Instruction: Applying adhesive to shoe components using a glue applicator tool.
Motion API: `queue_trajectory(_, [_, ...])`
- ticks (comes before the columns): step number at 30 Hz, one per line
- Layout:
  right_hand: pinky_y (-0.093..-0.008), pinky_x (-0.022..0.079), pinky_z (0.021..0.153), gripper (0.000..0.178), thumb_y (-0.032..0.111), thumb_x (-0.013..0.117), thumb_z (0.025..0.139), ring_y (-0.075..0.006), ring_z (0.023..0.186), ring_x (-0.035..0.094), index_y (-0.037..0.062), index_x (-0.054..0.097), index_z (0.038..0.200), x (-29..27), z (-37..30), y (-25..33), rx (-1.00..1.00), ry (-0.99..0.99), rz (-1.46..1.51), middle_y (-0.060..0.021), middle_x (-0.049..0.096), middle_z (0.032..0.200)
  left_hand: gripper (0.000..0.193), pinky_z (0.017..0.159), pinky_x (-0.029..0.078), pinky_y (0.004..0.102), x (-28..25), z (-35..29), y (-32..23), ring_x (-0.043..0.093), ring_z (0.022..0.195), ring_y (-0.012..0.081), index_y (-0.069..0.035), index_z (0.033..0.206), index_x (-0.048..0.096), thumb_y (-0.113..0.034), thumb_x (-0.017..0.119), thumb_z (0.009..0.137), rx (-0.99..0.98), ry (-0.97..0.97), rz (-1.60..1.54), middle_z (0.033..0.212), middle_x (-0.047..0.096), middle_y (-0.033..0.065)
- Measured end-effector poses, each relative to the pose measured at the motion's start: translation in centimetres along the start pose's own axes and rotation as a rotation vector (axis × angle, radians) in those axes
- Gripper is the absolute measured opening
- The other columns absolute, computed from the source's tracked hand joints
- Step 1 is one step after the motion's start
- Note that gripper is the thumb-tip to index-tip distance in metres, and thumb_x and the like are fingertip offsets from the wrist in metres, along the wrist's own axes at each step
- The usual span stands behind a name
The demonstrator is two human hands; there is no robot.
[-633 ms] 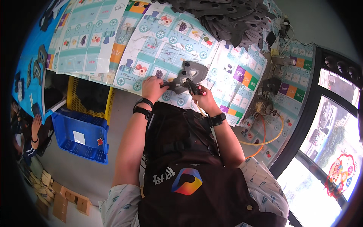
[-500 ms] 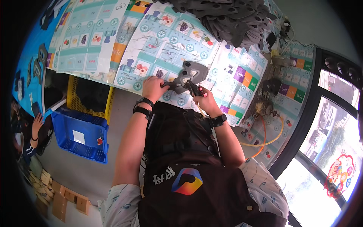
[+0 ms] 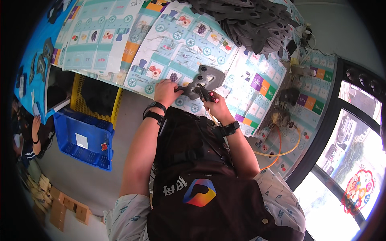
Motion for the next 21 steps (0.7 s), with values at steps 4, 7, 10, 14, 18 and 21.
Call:
queue_trajectory(4, [-0.0325, 0.054, 0.069, 0.055, 0.009, 0.065, 0.083, -0.0166, 0.072, 0.068, -0.0075, 0.062, 0.136, 0.9, -0.1, 0.9, 0.009, 0.037, -0.039, -0.0113, 0.072, 0.084, 0.027, 0.091, 0.048, 0.0452, -0.1, -0.5, 0.8, 0.065, 0.102, 0.0281, -0.012, 0.084, 0.076, -0.036, 0.089, 0.078, -0.017, 0.003, -0.008, 0.092, 0.069, 0.0048])
queue_trajectory(7, [-0.0299, 0.05, 0.065, 0.037, 0.005, 0.065, 0.082, -0.0135, 0.069, 0.063, -0.0039, 0.065, 0.118, 1.8, -0.3, 1.8, 0.035, 0.048, -0.029, -0.007, 0.069, 0.082, 0.027, 0.091, 0.048, 0.0454, -0.2, -0.7, 1.8, 0.065, 0.103, 0.0278, -0.012, 0.084, 0.076, -0.036, 0.089, 0.078, -0.031, 0.013, 0.004, 0.093, 0.069, 0.0047])
queue_trajectory(10, [-0.0311, 0.049, 0.063, 0.026, 0.004, 0.064, 0.083, -0.0129, 0.068, 0.062, -0.0005, 0.07, 0.109, 1.5, 0.0, 2.4, 0.01, 0.06, -0.018, -0.0056, 0.067, 0.08, 0.028, 0.085, 0.05, 0.0462, -1.2, 0.5, 1.5, 0.066, 0.094, 0.0305, -0.012, 0.081, 0.075, -0.036, 0.088, 0.078, 0.061, -0.069, 0.017, 0.085, 0.067, 0.0075])
queue_trajectory(14, [-0.0463, 0.053, 0.068, 0.023, 0.022, 0.065, 0.094, -0.0281, 0.078, 0.069, 0.006, 0.071, 0.109, -5.2, 2.0, -10.3, -0.068, -0.187, -0.398, -0.0159, 0.072, 0.085, 0.063, 0.052, 0.051, 0.0501, 4.3, 6.6, -4.9, 0.065, 0.057, 0.0399, -0.002, 0.134, 0.06, -0.046, 0.076, 0.092, 0.334, -0.037, -0.168, 0.072, 0.07, 0.0179])
queue_trajectory(18, [-0.0535, 0.053, 0.082, 0.027, 0.022, 0.06, 0.092, -0.0396, 0.092, 0.07, 0.0092, 0.064, 0.116, 0.1, -0.2, -0.7, -0.141, -0.033, -0.197, -0.0218, 0.072, 0.094, 0.047, 0.06, 0.054, 0.0534, 1.4, 0.4, 7.8, 0.07, 0.067, 0.0414, -0.001, 0.103, 0.064, -0.045, 0.078, 0.091, 0.006, 0.09, -0.009, 0.071, 0.069, 0.0225])
queue_trajectory(21, [-0.052, 0.054, 0.092, 0.041, 0.015, 0.065, 0.091, -0.043, 0.112, 0.065, 0.0001, 0.053, 0.127, -4.7, -4.1, -2.8, -0.208, -0.321, -0.372, -0.0247, 0.065, 0.114, 0.054, 0.094, 0.051, 0.0398, -1.0, 0.2, 2.7, 0.068, 0.106, 0.0306, 0.0, 0.12, 0.072, -0.049, 0.076, 0.095, -0.017, 0.397, -0.151, 0.108, 0.075, 0.0168])
Point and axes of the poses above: each hand's wrist, its own z-axis towards the middle knuckle, its own x-axis out of the palm, y = z × x, the point moved 1 cm from there along z, towards the middle knuckle
